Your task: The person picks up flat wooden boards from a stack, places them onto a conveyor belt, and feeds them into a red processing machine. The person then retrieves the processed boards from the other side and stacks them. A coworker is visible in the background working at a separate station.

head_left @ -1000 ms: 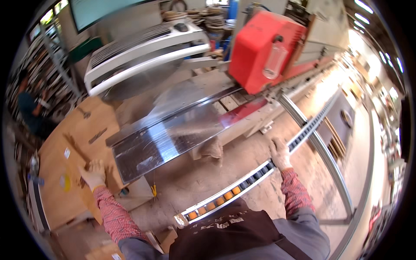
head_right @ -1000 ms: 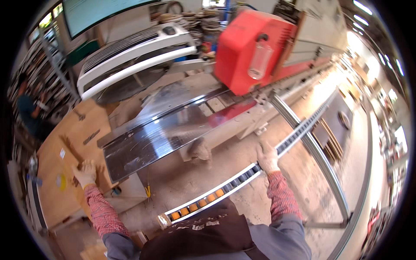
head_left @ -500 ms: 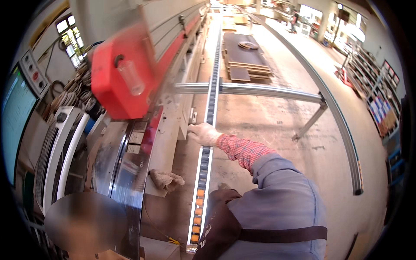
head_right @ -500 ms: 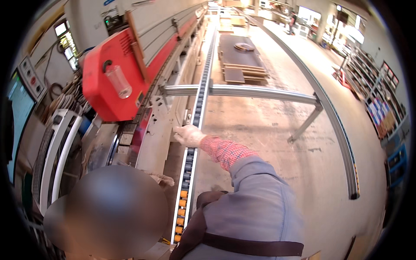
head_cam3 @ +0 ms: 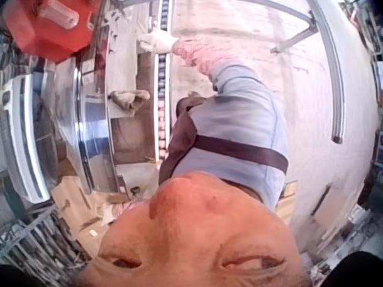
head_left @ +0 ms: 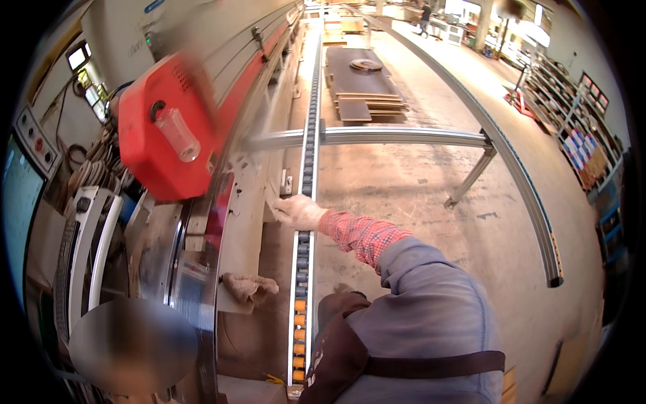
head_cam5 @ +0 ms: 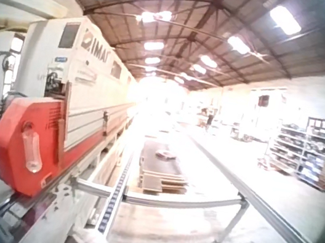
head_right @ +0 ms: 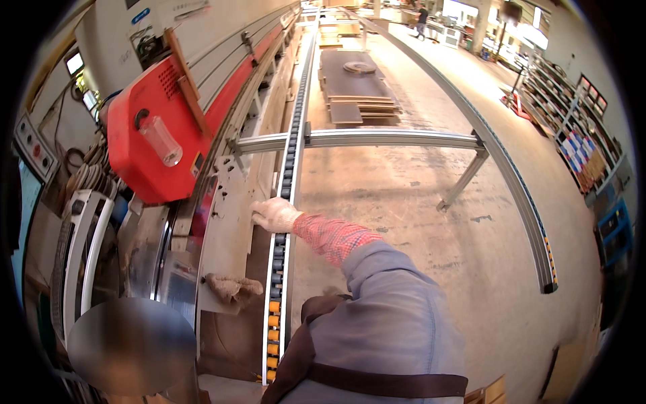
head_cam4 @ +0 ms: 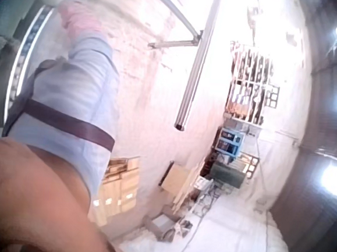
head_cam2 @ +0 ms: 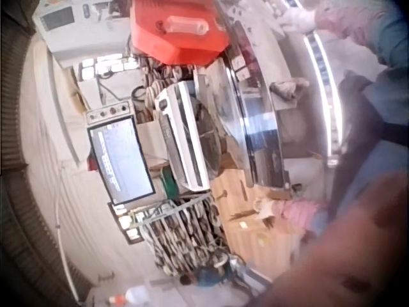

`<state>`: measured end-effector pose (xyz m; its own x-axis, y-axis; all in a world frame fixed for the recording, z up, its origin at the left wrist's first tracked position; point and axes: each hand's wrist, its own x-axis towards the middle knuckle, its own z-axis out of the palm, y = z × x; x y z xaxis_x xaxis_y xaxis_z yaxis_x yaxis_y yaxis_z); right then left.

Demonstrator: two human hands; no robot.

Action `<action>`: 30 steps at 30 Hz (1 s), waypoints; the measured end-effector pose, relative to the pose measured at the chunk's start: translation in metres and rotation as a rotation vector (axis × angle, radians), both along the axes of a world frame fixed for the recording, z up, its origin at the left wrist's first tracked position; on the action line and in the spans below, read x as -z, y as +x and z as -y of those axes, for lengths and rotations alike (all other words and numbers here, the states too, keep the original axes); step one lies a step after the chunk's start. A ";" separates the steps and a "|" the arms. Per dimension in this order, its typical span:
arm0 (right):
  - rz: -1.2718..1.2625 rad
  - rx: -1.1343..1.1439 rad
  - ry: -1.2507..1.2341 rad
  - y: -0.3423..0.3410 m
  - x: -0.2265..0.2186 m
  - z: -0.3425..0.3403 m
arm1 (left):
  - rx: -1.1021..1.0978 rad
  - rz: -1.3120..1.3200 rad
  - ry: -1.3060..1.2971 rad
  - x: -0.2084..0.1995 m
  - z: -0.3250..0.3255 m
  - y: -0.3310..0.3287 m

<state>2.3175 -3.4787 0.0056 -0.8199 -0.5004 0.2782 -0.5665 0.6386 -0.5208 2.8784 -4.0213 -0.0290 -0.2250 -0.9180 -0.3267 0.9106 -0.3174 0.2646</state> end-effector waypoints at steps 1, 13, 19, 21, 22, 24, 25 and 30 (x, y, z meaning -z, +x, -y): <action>-0.002 -0.033 -0.012 0.003 -0.005 0.013 | 0.004 0.058 -0.067 -0.003 -0.011 0.013; -0.003 -0.066 -0.132 0.030 0.027 -0.065 | -0.258 0.099 0.062 -0.010 -0.049 0.045; 0.146 -0.021 -0.153 0.026 0.012 -0.064 | -0.053 0.157 -0.155 -0.059 -0.142 0.024; 0.137 -0.025 -0.111 0.023 0.008 -0.070 | 0.026 0.157 -0.216 -0.048 -0.173 0.026; 0.132 -0.022 -0.093 0.025 0.008 -0.071 | 0.053 0.155 -0.219 -0.044 -0.190 0.026; 0.096 -0.012 -0.069 0.021 0.013 -0.067 | 0.120 0.140 -0.268 -0.047 -0.217 0.019; 0.073 -0.009 -0.047 0.019 0.017 -0.066 | 0.178 0.152 -0.313 -0.041 -0.226 0.025; 0.675 -0.169 -0.491 0.091 -0.032 0.018 | 0.226 0.572 -0.408 -0.064 -0.296 0.023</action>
